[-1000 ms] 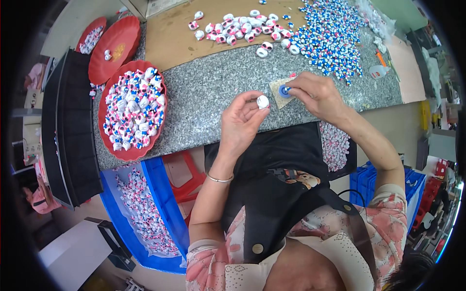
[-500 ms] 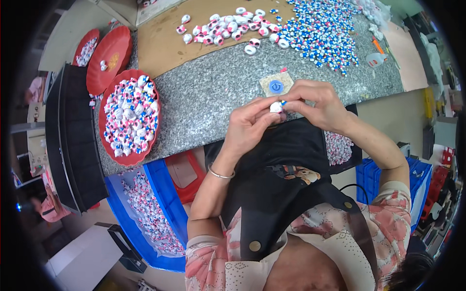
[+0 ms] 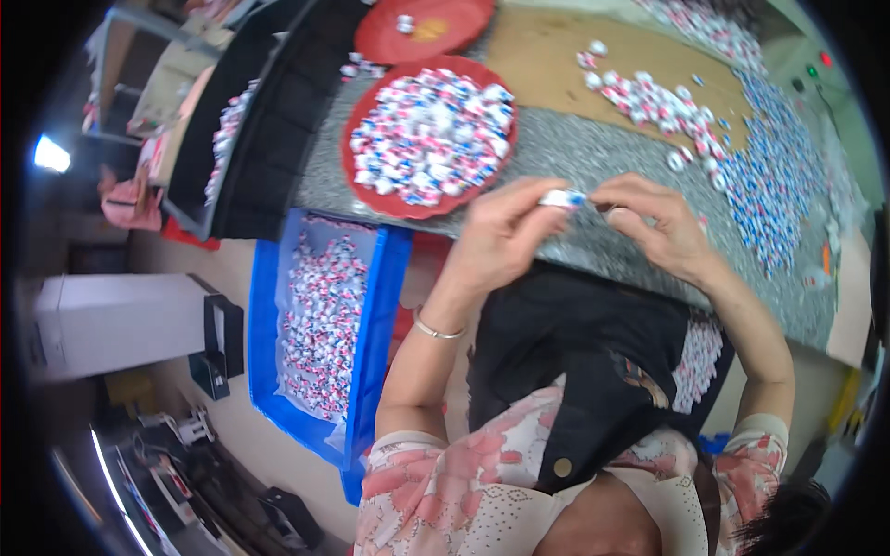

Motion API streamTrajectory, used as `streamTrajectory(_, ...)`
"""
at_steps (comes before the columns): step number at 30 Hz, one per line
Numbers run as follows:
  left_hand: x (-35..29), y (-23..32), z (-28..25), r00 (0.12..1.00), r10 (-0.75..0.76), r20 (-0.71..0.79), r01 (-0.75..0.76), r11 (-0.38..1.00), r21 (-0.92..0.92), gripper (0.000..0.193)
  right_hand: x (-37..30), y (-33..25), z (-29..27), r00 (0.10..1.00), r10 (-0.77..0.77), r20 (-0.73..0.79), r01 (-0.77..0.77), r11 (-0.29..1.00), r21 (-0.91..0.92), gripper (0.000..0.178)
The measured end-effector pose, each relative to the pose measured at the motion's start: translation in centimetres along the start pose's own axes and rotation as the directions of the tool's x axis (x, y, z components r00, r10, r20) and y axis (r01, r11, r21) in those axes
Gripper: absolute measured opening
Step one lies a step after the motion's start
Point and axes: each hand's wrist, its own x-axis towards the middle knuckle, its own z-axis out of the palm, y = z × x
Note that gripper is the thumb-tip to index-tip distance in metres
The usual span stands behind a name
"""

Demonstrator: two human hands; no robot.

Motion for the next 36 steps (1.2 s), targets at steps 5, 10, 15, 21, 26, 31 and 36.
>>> streamTrajectory(5,-1.0,-1.6,-9.5,0.932,0.248,-0.266,-0.056,0.819,0.571,0.023,8.6,3.9,5.3,0.87,-0.458,0.182,0.488,0.749,-0.447,0.023)
streamTrajectory(10,1.4,-4.8,-14.0,0.967,0.22,-0.126,-0.043,0.631,0.775,0.023,17.6,5.2,8.6,0.807,-0.474,0.352,0.585,0.565,-0.581,0.024)
streamTrajectory(15,4.4,-6.9,-17.0,0.966,0.244,-0.089,-0.081,0.606,0.791,0.029,21.9,6.9,8.7,0.851,-0.49,0.191,0.482,0.582,-0.655,0.012)
streamTrajectory(21,5.6,-7.7,-17.7,0.971,0.213,-0.111,-0.052,0.637,0.769,0.03,22.7,7.3,7.9,0.895,-0.429,0.123,0.425,0.735,-0.529,0.008)
streamTrajectory(26,4.9,-7.0,-18.0,0.961,0.218,-0.172,-0.006,0.636,0.772,0.03,20.5,6.8,5.9,0.838,-0.539,0.088,0.491,0.673,-0.553,0.016)
streamTrajectory(31,6.4,-6.1,-19.1,0.925,0.246,-0.291,0.013,0.743,0.669,0.027,11.9,4.0,1.1,0.919,-0.384,0.087,0.358,0.723,-0.591,0.021)
streamTrajectory(36,8.2,-7.7,-19.5,0.956,0.25,-0.15,-0.03,0.596,0.802,0.024,3.1,2.4,-3.4,0.961,-0.277,-0.003,0.203,0.71,-0.674,0.023)
